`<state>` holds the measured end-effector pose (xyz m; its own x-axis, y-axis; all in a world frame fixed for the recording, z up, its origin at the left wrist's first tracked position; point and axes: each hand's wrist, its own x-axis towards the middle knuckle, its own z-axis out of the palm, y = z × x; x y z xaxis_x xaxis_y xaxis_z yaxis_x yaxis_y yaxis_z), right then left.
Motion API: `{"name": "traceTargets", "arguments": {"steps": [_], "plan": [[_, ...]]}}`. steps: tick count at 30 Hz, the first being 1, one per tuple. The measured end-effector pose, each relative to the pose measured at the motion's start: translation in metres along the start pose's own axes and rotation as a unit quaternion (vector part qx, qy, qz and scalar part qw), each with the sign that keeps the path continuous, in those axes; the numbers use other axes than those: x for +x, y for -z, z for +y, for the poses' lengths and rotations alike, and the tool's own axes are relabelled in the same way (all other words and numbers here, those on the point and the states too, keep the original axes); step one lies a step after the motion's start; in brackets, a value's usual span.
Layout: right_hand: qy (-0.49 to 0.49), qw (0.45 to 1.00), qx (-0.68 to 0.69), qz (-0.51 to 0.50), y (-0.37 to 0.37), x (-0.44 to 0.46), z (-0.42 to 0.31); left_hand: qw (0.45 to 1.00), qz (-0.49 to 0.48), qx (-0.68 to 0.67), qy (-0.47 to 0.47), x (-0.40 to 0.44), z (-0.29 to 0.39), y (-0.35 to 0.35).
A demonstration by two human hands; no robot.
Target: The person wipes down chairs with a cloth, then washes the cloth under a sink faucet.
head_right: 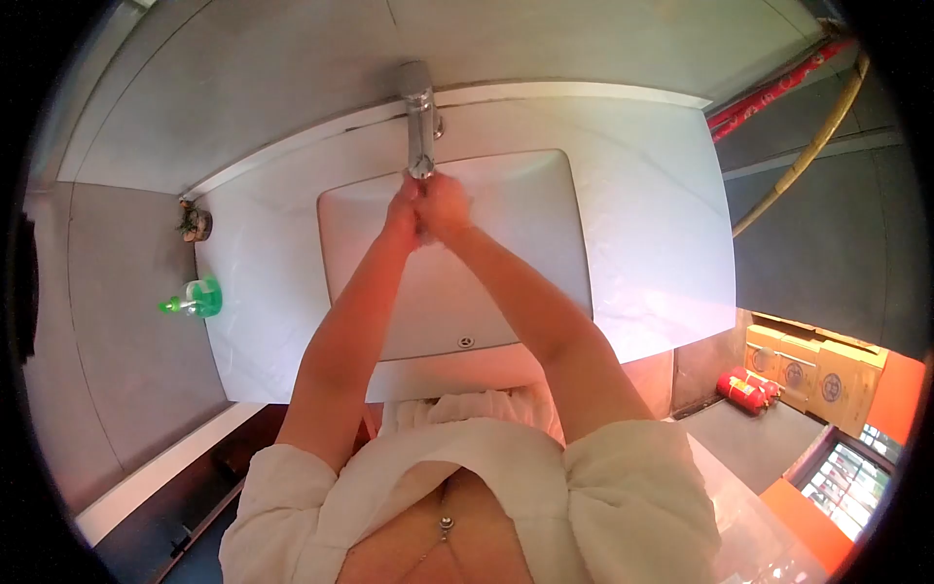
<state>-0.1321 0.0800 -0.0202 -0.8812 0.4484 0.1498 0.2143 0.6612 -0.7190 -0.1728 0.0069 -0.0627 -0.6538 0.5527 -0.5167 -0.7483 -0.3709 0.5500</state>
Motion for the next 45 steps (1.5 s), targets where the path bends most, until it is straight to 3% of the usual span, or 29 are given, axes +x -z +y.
{"name": "traceTargets", "arguments": {"steps": [4, 6, 7, 9, 10, 11, 12, 13, 15, 17, 18, 19, 22, 24, 25, 27, 29, 31, 32, 33, 34, 35, 36, 37, 38, 39, 41, 43, 45], "plan": [[-0.084, 0.993, 0.07, -0.038, 0.013, 0.018, 0.037, 0.985, 0.067, 0.151, 0.044, -0.026, 0.027, -0.022], [-0.122, 0.939, 0.209, -0.243, 0.028, 0.021, 0.046, 0.984, 0.053, 0.168, -0.037, -0.034, 0.051, -0.016], [-0.122, 0.938, 0.21, -0.245, 0.039, 0.018, 0.038, 0.983, 0.055, 0.168, -0.037, -0.04, 0.062, -0.012], [-0.13, 0.89, 0.134, -0.416, 0.061, 0.01, 0.018, 0.977, 0.07, 0.177, -0.095, -0.05, 0.079, -0.001], [-0.125, 0.89, 0.132, -0.419, 0.048, 0.009, 0.027, 0.977, 0.073, 0.175, -0.099, -0.052, 0.084, 0.005], [-0.189, 0.876, 0.303, -0.324, 0.024, 0.003, 0.046, 0.977, 0.084, 0.162, -0.107, -0.054, 0.086, 0.013], [-0.247, 0.825, 0.462, -0.213, 0.011, 0.0, 0.056, 0.978, 0.092, 0.151, -0.113, -0.052, 0.084, 0.018], [-0.245, 0.823, 0.463, -0.218, 0.006, 0.0, 0.051, 0.977, 0.097, 0.151, -0.117, -0.051, 0.081, 0.022], [-0.216, 0.835, 0.501, -0.077, 0.003, -0.002, 0.033, 0.991, 0.072, 0.023, -0.108, -0.038, 0.062, 0.023], [-0.034, 0.962, 0.252, -0.1, -0.006, -0.011, -0.001, 0.998, 0.02, -0.007, -0.051, -0.024, 0.036, 0.025], [-0.053, 0.967, 0.235, -0.081, 0.001, -0.013, -0.014, 0.999, -0.025, -0.037, 0.003, -0.021, 0.026, 0.023], [0.108, 0.986, 0.117, -0.043, 0.004, -0.022, -0.029, 0.999, -0.03, -0.041, 0.007, -0.017, 0.012, 0.012], [0.047, 0.994, 0.076, -0.063, 0.009, -0.002, -0.013, 0.998, -0.007, -0.065, 0.005, -0.014, -0.015, -0.013], [-0.183, 0.972, 0.063, -0.135, 0.025, 0.034, 0.029, 0.998, 0.066, 0.009, 0.02, -0.021, -0.008, -0.02], [-0.183, 0.972, 0.064, -0.135, 0.028, 0.031, 0.045, 0.996, 0.073, 0.034, 0.022, -0.029, 0.008, -0.031], [-0.188, 0.923, 0.192, -0.275, 0.028, 0.027, 0.065, 0.997, 0.053, 0.042, -0.023, -0.031, 0.031, -0.019], [-0.2, 0.912, 0.212, -0.288, 0.035, 0.025, 0.06, 0.996, 0.034, 0.045, -0.069, -0.035, 0.049, -0.003], [-0.109, 0.89, 0.179, -0.404, 0.039, 0.015, 0.064, 0.991, 0.016, 0.085, -0.099, -0.043, 0.06, 0.014], [-0.12, 0.883, 0.227, -0.392, 0.041, 0.015, 0.059, 0.991, 0.017, 0.086, -0.099, -0.042, 0.066, 0.026], [-0.116, 0.884, 0.228, -0.392, 0.039, 0.017, 0.052, 0.959, 0.079, 0.269, -0.05, -0.04, 0.072, 0.039], [-0.13, 0.866, 0.327, -0.356, 0.038, 0.014, 0.046, 0.887, 0.139, 0.439, 0.005, -0.036, 0.069, 0.05], [-0.142, 0.837, 0.422, -0.317, 0.039, 0.014, 0.036, 0.887, 0.14, 0.439, 0.005, -0.032, 0.058, 0.062], [-0.144, 0.834, 0.424, -0.321, 0.039, 0.015, 0.025, 0.772, 0.107, 0.607, -0.157, -0.034, 0.044, 0.076], [-0.161, 0.837, 0.397, -0.341, 0.046, 0.02, 0.008, 0.603, 0.061, 0.733, -0.31, -0.032, 0.034, 0.08], [-0.177, 0.837, 0.37, -0.362, 0.048, 0.022, 0.0, 0.602, 0.062, 0.733, -0.309, -0.035, 0.031, 0.062], [-0.177, 0.837, 0.369, -0.363, 0.048, 0.023, -0.001, 0.684, 0.036, 0.629, -0.368, -0.035, 0.024, 0.041], [-0.112, 0.828, 0.398, -0.379, 0.047, 0.03, 0.002, 0.752, 0.009, 0.508, -0.42, -0.038, 0.033, 0.018], [-0.1, 0.865, 0.33, -0.366, 0.054, 0.037, 0.018, 0.839, -0.065, 0.513, -0.166, -0.039, 0.052, 0.011], [-0.087, 0.897, 0.261, -0.346, 0.065, 0.04, 0.033, 0.827, -0.07, 0.536, -0.154, -0.032, 0.053, 0.014]]}}
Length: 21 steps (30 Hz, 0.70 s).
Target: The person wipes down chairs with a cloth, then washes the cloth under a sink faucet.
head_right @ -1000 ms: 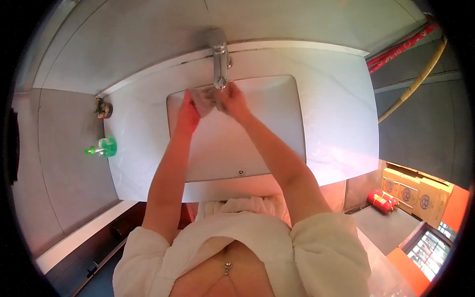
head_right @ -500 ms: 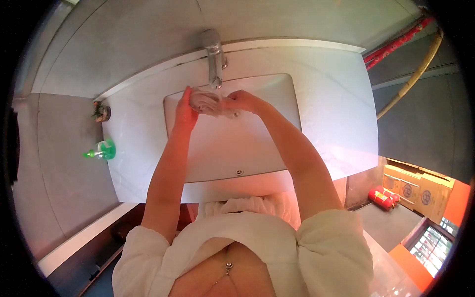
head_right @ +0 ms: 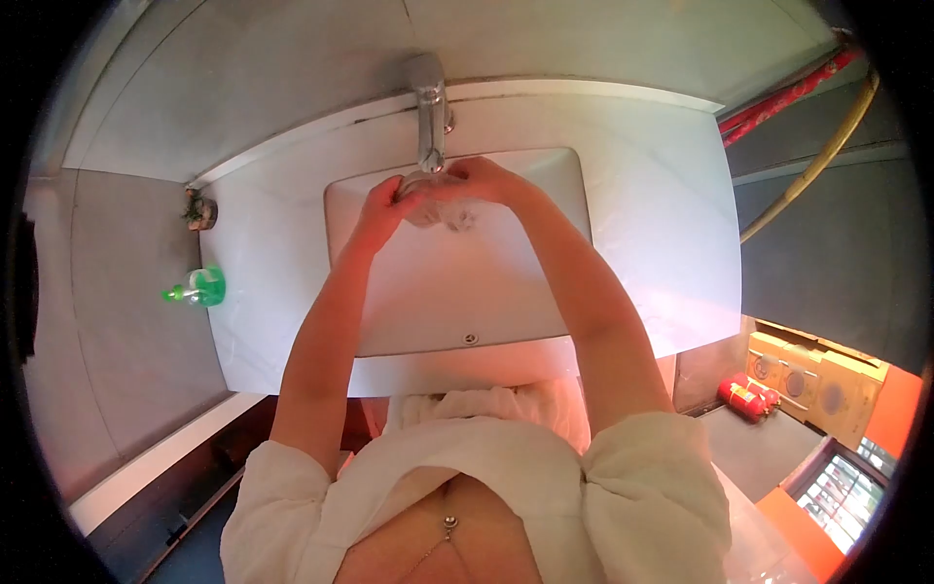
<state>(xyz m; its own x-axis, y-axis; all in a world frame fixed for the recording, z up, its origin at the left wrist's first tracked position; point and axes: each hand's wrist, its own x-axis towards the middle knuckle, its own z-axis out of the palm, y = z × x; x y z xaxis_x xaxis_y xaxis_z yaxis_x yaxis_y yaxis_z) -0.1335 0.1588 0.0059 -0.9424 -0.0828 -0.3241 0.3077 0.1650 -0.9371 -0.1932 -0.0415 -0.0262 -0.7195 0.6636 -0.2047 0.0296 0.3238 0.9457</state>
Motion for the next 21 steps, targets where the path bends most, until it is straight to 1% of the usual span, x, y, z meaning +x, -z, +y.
{"name": "traceTargets", "arguments": {"steps": [1, 2, 3, 4, 5, 6, 7, 8, 9, 10, 12, 13, 14, 15, 16, 17, 18, 20, 21], "plan": [[-0.072, 0.99, -0.119, -0.027, 0.005, -0.002, 0.004, 0.998, 0.017, -0.067, -0.009, -0.003, 0.006, 0.0], [-0.144, 0.959, -0.236, -0.054, 0.009, -0.005, 0.007, 0.99, 0.034, -0.134, -0.018, -0.006, 0.012, -0.001], [-0.132, 0.983, -0.122, -0.024, 0.008, -0.008, 0.016, 0.99, 0.033, -0.134, -0.018, -0.008, 0.018, -0.002], [-0.132, 0.983, -0.122, -0.024, 0.0, -0.008, 0.024, 0.965, 0.073, -0.251, 0.02, -0.011, 0.027, -0.004], [-0.086, 0.991, 0.085, 0.053, -0.012, -0.006, 0.028, 0.923, 0.112, -0.363, 0.056, -0.011, 0.031, -0.004], [-0.036, 0.948, 0.289, 0.128, -0.024, -0.003, 0.031, 0.924, 0.112, -0.361, 0.056, -0.008, 0.029, -0.005], [-0.01, 0.952, 0.241, 0.187, -0.042, 0.0, 0.024, 0.883, 0.105, -0.452, 0.069, -0.004, 0.021, -0.007], [0.008, 0.971, 0.089, 0.222, -0.062, 0.003, 0.02, 0.833, 0.096, -0.539, 0.083, 0.001, 0.01, -0.009], [0.026, 0.965, -0.065, 0.251, -0.08, 0.004, 0.016, 0.834, 0.093, -0.537, 0.085, 0.018, -0.023, -0.017], [0.024, 0.965, -0.063, 0.253, -0.093, 0.001, 0.009, 0.743, -0.125, -0.656, -0.039, 0.042, -0.07, -0.029], [0.155, 0.914, -0.205, 0.315, -0.108, -0.006, -0.008, 0.588, -0.332, -0.721, -0.157, 0.045, -0.076, -0.046], [0.091, 0.903, -0.237, 0.347, -0.098, 0.007, 0.003, 0.737, -0.118, -0.666, 0.011, 0.023, -0.035, -0.056], [0.092, 0.902, -0.237, 0.348, -0.081, 0.011, 0.004, 0.813, 0.107, -0.544, 0.175, 0.012, 0.002, -0.061], [0.012, 0.914, -0.191, 0.359, -0.064, 0.009, 0.003, 0.832, 0.109, -0.506, 0.202, 0.011, 0.021, -0.062], [-0.068, 0.917, -0.144, 0.367, -0.053, 0.01, 0.003, 0.831, 0.109, -0.507, 0.202, 0.016, 0.014, -0.062], [-0.022, 0.903, -0.167, 0.396, -0.053, 0.011, 0.008, 0.823, 0.085, -0.529, 0.186, 0.022, 0.003, -0.062], [-0.024, 0.902, -0.17, 0.397, -0.059, 0.011, 0.013, 0.815, 0.06, -0.552, 0.169, 0.028, -0.007, -0.063], [0.096, 0.885, -0.281, 0.359, -0.08, 0.01, 0.017, 0.811, 0.077, -0.557, 0.163, 0.031, -0.013, -0.065], [0.108, 0.878, -0.247, 0.395, -0.073, 0.012, 0.024, 0.84, 0.054, -0.506, 0.187, 0.035, -0.016, -0.067]]}}
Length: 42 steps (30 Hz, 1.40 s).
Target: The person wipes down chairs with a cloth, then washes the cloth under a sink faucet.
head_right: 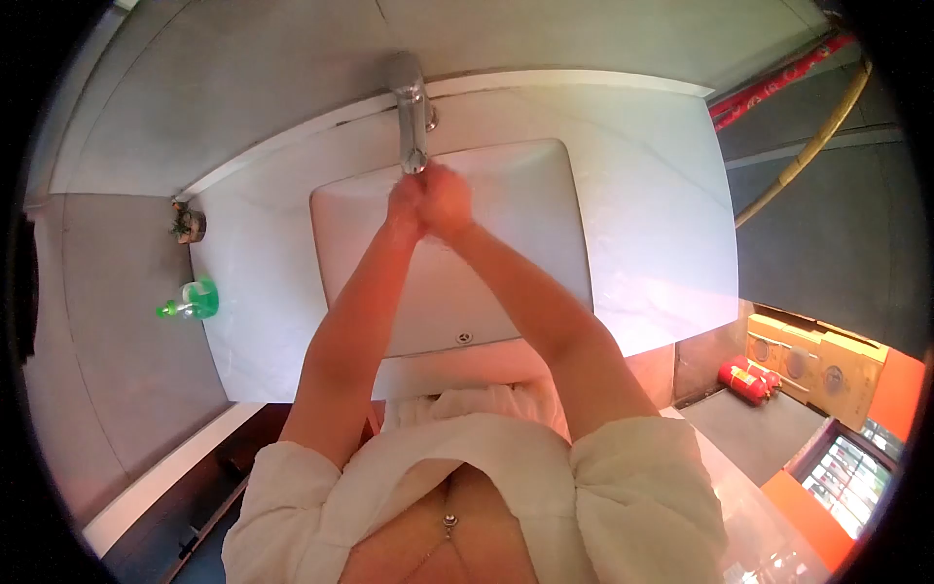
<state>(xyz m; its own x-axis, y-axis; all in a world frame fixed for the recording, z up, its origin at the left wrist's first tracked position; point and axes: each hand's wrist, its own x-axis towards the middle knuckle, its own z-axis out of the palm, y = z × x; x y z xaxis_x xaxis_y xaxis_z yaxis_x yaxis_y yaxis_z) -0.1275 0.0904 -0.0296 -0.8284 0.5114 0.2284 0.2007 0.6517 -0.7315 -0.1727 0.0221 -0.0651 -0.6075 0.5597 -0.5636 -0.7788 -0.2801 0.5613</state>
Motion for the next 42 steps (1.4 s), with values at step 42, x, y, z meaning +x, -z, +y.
{"name": "traceTargets", "arguments": {"steps": [42], "plan": [[0.009, 0.674, -0.073, -0.735, -0.14, 0.057, 0.0, 0.957, 0.066, 0.254, -0.122, -0.109, 0.059, 0.014]]}}
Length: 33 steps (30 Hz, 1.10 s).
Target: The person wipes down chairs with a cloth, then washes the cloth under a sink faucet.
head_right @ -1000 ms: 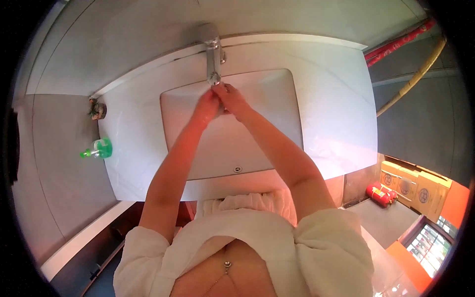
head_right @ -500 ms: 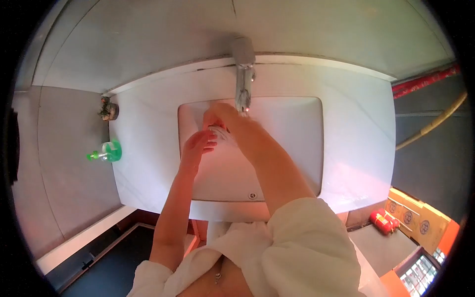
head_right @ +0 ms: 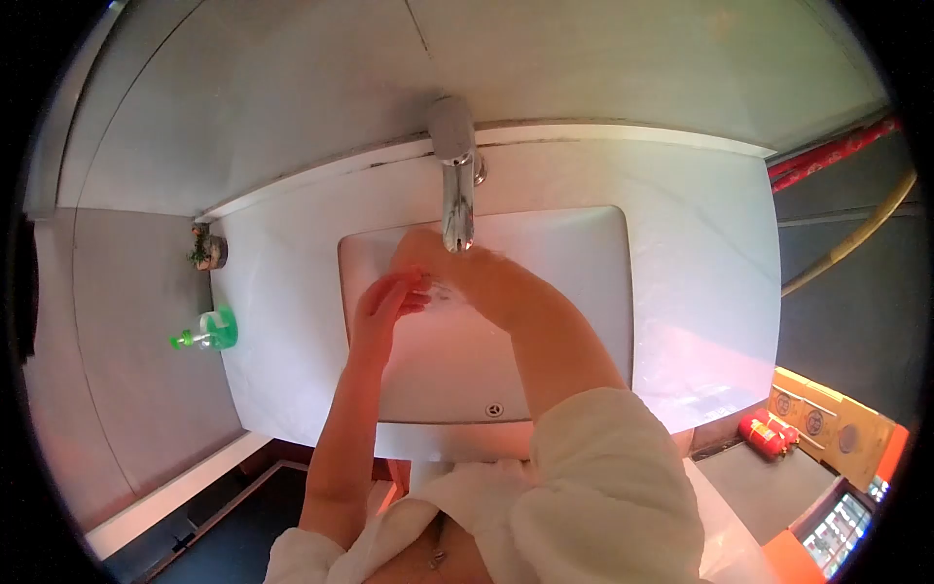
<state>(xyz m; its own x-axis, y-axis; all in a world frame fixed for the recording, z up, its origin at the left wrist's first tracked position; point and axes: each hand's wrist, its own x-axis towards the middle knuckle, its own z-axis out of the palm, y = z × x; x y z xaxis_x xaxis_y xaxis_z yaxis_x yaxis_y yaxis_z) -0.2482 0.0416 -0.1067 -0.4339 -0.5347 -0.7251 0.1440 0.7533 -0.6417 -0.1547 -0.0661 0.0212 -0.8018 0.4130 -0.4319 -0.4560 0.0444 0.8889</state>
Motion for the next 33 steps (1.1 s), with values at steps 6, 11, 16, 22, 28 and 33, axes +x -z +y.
{"name": "traceTargets", "arguments": {"steps": [6, 11, 16, 22, 28, 33], "plan": [[0.016, 0.999, -0.026, -0.033, -0.004, 0.035, -0.004, 0.999, 0.035, -0.001, 0.009, -0.011, -0.009, 0.02], [0.024, 0.999, -0.048, -0.002, 0.003, -0.009, -0.008, 0.999, 0.045, -0.028, -0.004, -0.012, -0.016, 0.021], [0.043, 0.997, -0.043, 0.057, 0.008, -0.084, -0.007, 0.998, -0.006, -0.047, -0.035, 0.003, -0.006, 0.001], [0.129, 0.978, 0.097, 0.131, -0.019, -0.139, 0.042, 0.987, -0.094, -0.121, -0.042, 0.038, -0.017, -0.028], [0.003, 0.938, 0.19, 0.292, -0.069, -0.213, 0.085, 0.894, -0.347, -0.278, 0.054, 0.097, -0.043, -0.07], [-0.076, 0.901, 0.177, 0.39, -0.132, -0.241, 0.106, 0.828, -0.518, -0.068, 0.202, 0.138, -0.036, -0.141]]}}
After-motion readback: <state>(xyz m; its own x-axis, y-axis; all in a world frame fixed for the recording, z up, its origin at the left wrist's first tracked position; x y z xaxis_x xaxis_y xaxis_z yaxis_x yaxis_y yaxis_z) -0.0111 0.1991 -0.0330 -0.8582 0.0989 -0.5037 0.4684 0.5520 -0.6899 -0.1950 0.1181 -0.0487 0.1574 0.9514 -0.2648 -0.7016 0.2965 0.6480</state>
